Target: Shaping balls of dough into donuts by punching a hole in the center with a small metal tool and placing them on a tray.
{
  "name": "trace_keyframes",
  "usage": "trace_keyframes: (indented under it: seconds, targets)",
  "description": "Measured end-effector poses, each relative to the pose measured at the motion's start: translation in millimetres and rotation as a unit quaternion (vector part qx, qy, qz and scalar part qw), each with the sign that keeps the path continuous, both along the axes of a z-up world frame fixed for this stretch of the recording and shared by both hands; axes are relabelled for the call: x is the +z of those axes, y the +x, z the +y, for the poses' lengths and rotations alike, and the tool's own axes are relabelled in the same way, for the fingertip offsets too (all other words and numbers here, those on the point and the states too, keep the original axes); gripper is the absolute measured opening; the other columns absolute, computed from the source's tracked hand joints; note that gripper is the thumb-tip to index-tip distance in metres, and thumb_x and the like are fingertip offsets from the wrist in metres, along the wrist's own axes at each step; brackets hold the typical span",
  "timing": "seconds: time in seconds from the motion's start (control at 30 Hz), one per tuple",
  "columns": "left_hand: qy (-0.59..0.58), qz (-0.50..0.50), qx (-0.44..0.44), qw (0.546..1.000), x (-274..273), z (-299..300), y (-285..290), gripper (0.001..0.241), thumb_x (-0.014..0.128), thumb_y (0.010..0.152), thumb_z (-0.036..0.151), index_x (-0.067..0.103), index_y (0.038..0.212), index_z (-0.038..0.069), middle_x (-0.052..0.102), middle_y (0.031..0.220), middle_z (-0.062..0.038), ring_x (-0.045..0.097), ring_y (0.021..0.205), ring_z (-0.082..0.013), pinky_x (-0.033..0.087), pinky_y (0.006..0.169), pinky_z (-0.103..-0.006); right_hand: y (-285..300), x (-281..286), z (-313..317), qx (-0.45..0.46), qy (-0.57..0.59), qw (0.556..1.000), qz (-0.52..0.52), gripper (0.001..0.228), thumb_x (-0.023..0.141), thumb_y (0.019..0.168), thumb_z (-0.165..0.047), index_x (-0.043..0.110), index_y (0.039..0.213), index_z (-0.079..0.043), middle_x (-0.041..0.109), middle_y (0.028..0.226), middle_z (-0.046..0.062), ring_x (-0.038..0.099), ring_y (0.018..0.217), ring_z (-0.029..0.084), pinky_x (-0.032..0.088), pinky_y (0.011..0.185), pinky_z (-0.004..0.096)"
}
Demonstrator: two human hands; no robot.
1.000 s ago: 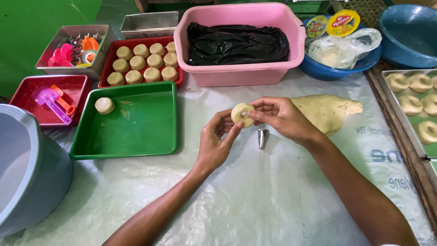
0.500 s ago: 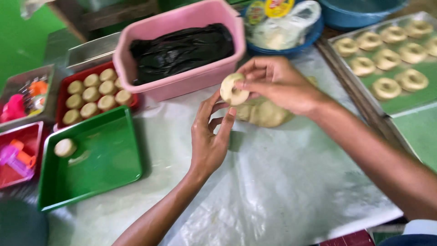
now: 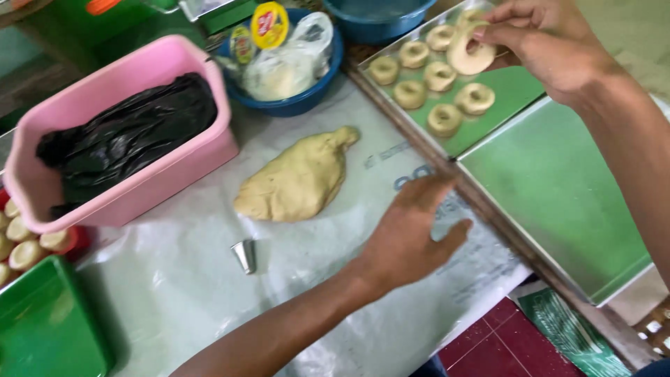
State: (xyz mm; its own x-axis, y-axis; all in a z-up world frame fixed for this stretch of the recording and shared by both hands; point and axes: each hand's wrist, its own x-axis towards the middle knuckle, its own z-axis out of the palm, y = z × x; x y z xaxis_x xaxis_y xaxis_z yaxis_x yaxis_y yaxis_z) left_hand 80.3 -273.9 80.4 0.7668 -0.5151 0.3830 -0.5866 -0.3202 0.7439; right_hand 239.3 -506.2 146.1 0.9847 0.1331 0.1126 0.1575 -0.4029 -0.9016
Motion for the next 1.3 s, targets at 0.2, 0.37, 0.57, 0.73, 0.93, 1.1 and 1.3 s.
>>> trace_keyframes:
  seconds: [0.2, 0.37, 0.57, 0.73, 0.93, 1.1, 1.3]
  targets:
    - [0.067, -0.036, -0.050, 0.996, -19, -51, -3, 0.060, 0.068, 0.086, 0.018, 0.051, 0.140, -0.003, 0.045, 0.154, -0.025, 0.038, 0.148, -0.0426, 0.034, 0.117, -0.0538, 32, -46, -68, -0.107, -0.215, 0.970, -0.038, 0.027, 0.069, 0.103, -0.007, 0.063, 0.125, 0.008, 0.072, 0.093, 0.019, 0.068, 0.073, 0.022, 0.053, 0.063, 0.029]
    - [0.099, -0.006, -0.082, 0.992, -27, -59, -3, 0.056, 0.066, 0.088, 0.021, 0.053, 0.139, -0.001, 0.039, 0.158, -0.023, 0.030, 0.151, -0.0411, 0.030, 0.119, -0.0565, 44, -68, -88, -0.107, -0.179, 0.978, -0.008, 0.024, 0.069, 0.102, -0.009, 0.065, 0.119, 0.007, 0.074, 0.100, 0.018, 0.072, 0.085, 0.023, 0.060, 0.073, 0.029]
    - [0.094, -0.032, -0.079, 0.992, -31, -56, 0, 0.051, 0.068, 0.088, 0.018, 0.058, 0.133, -0.004, 0.042, 0.156, -0.024, 0.034, 0.151, -0.0393, 0.034, 0.118, -0.0524, 43, -67, -76, -0.080, -0.150, 0.983, 0.070, 0.022, 0.063, 0.099, -0.010, 0.066, 0.116, 0.004, 0.072, 0.106, 0.016, 0.070, 0.092, 0.023, 0.061, 0.079, 0.034]
    - [0.107, -0.031, -0.078, 0.991, -31, -55, -2, 0.052, 0.068, 0.088, 0.019, 0.058, 0.134, -0.003, 0.042, 0.155, -0.025, 0.034, 0.151, -0.0390, 0.033, 0.118, -0.0538, 49, -69, -73, -0.090, -0.176, 0.976, 0.094, 0.020, 0.062, 0.103, -0.012, 0.066, 0.118, 0.002, 0.071, 0.107, 0.015, 0.068, 0.090, 0.021, 0.059, 0.074, 0.033]
    - [0.083, -0.034, -0.071, 0.993, -25, -49, -6, 0.050, 0.068, 0.087, 0.018, 0.059, 0.132, -0.004, 0.043, 0.154, -0.025, 0.036, 0.150, -0.0398, 0.034, 0.117, -0.0522, 45, -65, -67, -0.114, -0.242, 0.960, 0.078, 0.026, 0.068, 0.099, -0.013, 0.067, 0.119, 0.002, 0.068, 0.103, 0.011, 0.067, 0.071, 0.021, 0.055, 0.068, 0.033]
    - [0.085, -0.031, -0.062, 0.994, -22, -42, -7, 0.052, 0.071, 0.085, 0.015, 0.059, 0.131, -0.005, 0.044, 0.151, -0.029, 0.041, 0.144, -0.0401, 0.036, 0.113, -0.0495, 51, -70, -76, -0.093, -0.358, 0.925, 0.086, 0.062, 0.083, 0.080, -0.030, 0.067, 0.135, -0.007, 0.073, 0.107, 0.020, 0.069, 0.097, 0.034, 0.051, 0.084, 0.048]
    - [0.074, -0.042, -0.048, 0.995, -25, -33, -7, 0.049, 0.071, 0.085, 0.015, 0.058, 0.128, -0.004, 0.045, 0.149, -0.027, 0.041, 0.144, -0.0401, 0.035, 0.114, -0.0490, 53, -78, -87, -0.077, -0.385, 0.916, 0.077, 0.064, 0.084, 0.080, -0.033, 0.067, 0.135, -0.007, 0.073, 0.109, 0.021, 0.070, 0.095, 0.035, 0.052, 0.084, 0.047]
